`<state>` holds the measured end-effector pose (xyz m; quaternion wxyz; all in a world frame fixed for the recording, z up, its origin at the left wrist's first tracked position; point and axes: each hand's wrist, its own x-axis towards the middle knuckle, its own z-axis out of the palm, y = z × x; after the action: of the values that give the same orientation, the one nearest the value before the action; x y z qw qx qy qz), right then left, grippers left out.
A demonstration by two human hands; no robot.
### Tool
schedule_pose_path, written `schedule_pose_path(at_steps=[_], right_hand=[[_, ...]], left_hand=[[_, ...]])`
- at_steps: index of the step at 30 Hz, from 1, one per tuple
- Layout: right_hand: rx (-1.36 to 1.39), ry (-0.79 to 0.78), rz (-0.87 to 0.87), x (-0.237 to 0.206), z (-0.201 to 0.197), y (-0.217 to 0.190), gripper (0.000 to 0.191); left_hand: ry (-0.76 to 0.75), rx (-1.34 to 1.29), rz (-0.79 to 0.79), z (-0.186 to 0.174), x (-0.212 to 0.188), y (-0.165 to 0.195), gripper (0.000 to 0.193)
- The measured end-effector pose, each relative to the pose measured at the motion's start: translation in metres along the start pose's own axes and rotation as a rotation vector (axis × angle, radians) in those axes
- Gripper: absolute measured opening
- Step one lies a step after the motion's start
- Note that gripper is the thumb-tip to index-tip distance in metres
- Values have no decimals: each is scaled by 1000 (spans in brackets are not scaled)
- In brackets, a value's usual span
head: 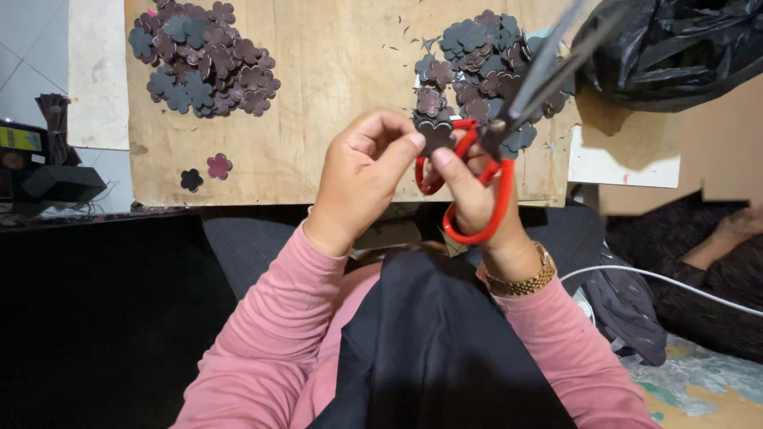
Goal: The person trims the edges of small flower-shaped pieces using red-handled scissors. They hold each piece in the left hand and carefully cut along the perimeter, then place the trimmed pieces onto a wooden board with other similar pieces.
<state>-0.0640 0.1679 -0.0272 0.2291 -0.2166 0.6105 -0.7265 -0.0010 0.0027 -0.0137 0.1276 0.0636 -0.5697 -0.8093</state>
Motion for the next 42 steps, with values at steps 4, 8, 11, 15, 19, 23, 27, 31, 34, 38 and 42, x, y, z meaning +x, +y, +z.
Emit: schedule_pose_path(at_steps=[4, 8, 11, 15, 19, 23, 27, 31, 34, 38, 42], right_hand=[[-32, -20, 62, -10, 6, 3, 11], [1, -96, 151, -20, 5, 13, 18], [16, -177, 146, -27, 4, 18, 27], [-66, -271, 89, -32, 3, 16, 39], [-166, -283, 140, -30, 7, 11, 47], [-246, -327, 148, -27, 7, 5, 47], [-284, -351, 142, -28, 4, -2, 44], [-318, -388, 133, -26, -1, -8, 42], [-311, -405, 131, -26, -4, -11, 40], [-313, -424, 212, -26, -8, -12, 39], [-252, -453, 236, -25, -11, -10, 36]], left_hand=[[75, 16, 9, -3, 5, 2, 9], [107, 28, -25, -7, 4, 8, 10], [72, -44, 12, -6, 3, 7, 11], [89, 5, 7, -7, 4, 5, 13], [106, -19, -46, -13, 2, 8, 12], [87, -72, -43, -12, 3, 9, 14], [33, -90, -36, -12, 2, 14, 18], [25, -5, -89, -14, -1, 23, 24], [15, 50, -102, -14, -3, 29, 27], [1, 122, -92, -13, -3, 33, 28], [-7, 146, -61, -12, -4, 34, 28]])
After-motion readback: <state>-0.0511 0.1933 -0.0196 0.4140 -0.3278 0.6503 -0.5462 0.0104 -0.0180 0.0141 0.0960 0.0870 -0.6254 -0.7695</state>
